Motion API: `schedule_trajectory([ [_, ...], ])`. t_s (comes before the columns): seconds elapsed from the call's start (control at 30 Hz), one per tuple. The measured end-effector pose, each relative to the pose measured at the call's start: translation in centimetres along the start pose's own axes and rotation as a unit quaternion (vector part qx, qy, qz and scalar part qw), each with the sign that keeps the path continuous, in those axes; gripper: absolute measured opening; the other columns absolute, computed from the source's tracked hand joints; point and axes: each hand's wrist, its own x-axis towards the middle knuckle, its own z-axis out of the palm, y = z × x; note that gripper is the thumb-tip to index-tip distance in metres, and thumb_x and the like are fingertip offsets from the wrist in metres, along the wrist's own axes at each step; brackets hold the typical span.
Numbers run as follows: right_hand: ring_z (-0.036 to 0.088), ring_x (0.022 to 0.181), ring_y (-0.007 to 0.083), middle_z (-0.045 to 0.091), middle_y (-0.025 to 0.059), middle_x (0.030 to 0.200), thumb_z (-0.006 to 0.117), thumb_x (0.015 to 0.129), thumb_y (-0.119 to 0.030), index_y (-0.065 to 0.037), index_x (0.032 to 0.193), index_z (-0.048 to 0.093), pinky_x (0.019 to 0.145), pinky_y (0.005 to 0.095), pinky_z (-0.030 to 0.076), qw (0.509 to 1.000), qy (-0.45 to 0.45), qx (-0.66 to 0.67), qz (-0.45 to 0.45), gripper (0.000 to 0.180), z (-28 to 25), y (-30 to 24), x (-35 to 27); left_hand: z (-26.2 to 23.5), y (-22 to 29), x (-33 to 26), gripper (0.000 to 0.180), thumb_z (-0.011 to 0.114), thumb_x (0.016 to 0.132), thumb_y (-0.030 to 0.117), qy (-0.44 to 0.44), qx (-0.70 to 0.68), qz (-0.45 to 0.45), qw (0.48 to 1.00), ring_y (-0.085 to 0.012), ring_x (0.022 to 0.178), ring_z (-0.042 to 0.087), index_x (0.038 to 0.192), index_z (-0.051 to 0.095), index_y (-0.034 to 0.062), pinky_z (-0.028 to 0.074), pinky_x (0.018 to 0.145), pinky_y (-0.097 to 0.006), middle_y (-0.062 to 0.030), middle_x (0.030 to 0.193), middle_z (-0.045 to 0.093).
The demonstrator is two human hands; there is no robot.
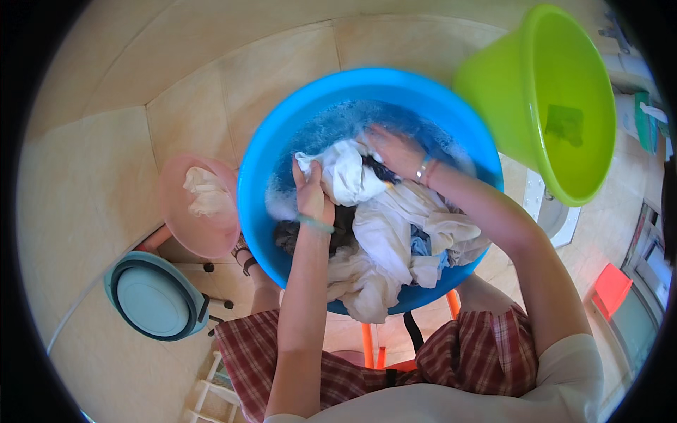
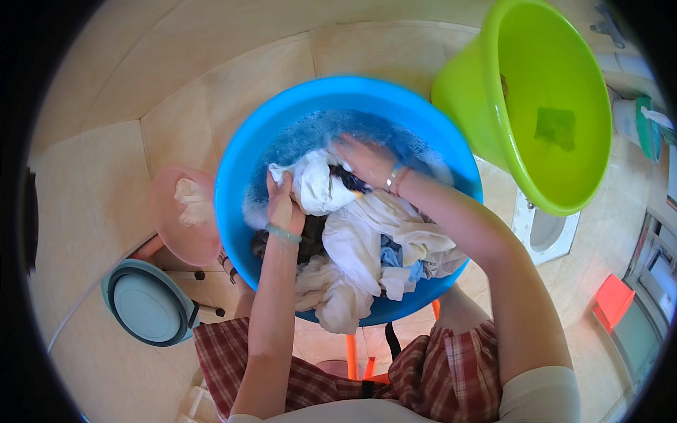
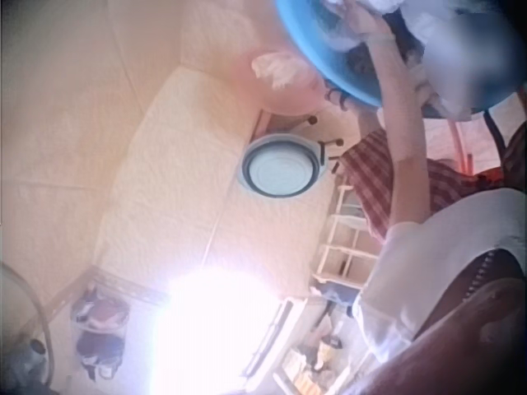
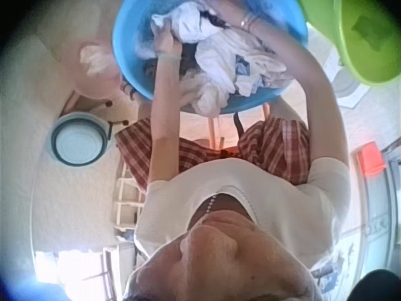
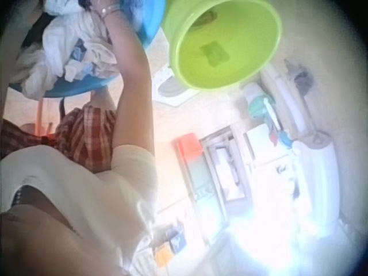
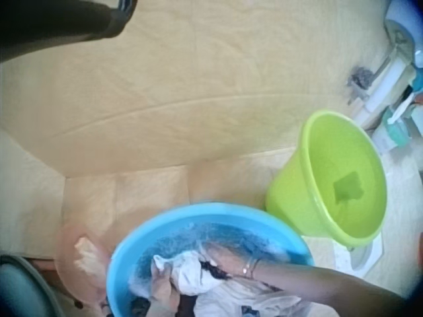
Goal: The person sits on a small stool and hand-washes a pile of clothes in a blue basin filled with soapy water. They repeatedly submerge, agitate, and wring out various garments, including white and blue items, using both hands to scrub the fabric.
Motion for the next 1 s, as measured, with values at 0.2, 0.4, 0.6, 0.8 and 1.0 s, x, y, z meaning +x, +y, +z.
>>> schedule_trajectory([
  [0.2,0.061,0.091,0.0353,0.061,0.0203,0.106,0.053,0.083,-0.014,-0.009,0.109,0.057,0.075,0.0462,0.049,0.971,-0.001,0.124,0.203,0.026,-0.1,-1.4,3.8,0.1,-0.9,2.5,0.059,0.059,0.091,0.03,0.004,-0.028,-0.126,0.992,-0.0232,0.114,0.051,0.14,0.034,0.0082,0.042,0.095,-0.037,-0.0071,0.122,0.055],
  [0.4,0.061,0.077,0.0254,0.055,0.0064,0.089,0.059,0.078,-0.019,-0.014,0.085,0.057,0.055,0.035,0.052,0.984,0.046,0.128,-0.115,0.009,-5.6,-13.7,-0.4,0.9,2.4,0.5,0.045,0.049,0.094,0.036,-0.159,-0.057,-0.228,0.959,-0.027,0.101,0.059,0.118,0.055,-0.0012,0.047,0.091,-0.04,-0.0151,0.114,0.061],
  [0.6,0.052,0.084,0.0173,0.048,0.0004,0.086,0.069,0.068,-0.03,-0.016,0.076,0.057,0.052,0.0252,0.049,0.967,0.13,0.119,-0.183,0.021,-8.0,-17.7,-2.7,2.5,1.6,-3.3,0.035,0.051,0.093,0.043,-0.278,-0.237,-0.254,0.895,-0.0203,0.078,0.057,0.113,0.056,0.0154,0.049,0.063,-0.033,-0.0068,0.092,0.057],
  [0.8,0.053,0.071,0.0179,0.047,0.0023,0.079,0.072,0.067,-0.029,-0.016,0.074,0.055,0.049,0.0265,0.047,0.965,0.186,0.138,-0.122,0.023,-9.2,-16.9,-1.5,5.3,1.7,-5.8,0.031,0.051,0.091,0.043,-0.063,-0.096,-0.185,0.976,-0.018,0.078,0.057,0.095,0.055,0.0126,0.048,0.066,-0.032,-0.0037,0.088,0.057],
  [1.0,0.063,0.079,0.0315,0.061,0.015,0.084,0.061,0.079,-0.024,-0.01,0.082,0.061,0.06,0.0412,0.051,0.988,0.035,0.134,0.065,0.015,-8.8,-8.6,1.2,4.2,-1.8,-8.3,0.031,0.042,0.096,0.029,-0.068,0.022,-0.032,0.997,-0.0207,0.094,0.06,0.112,0.054,0.005,0.05,0.083,-0.034,-0.0072,0.103,0.06],
])
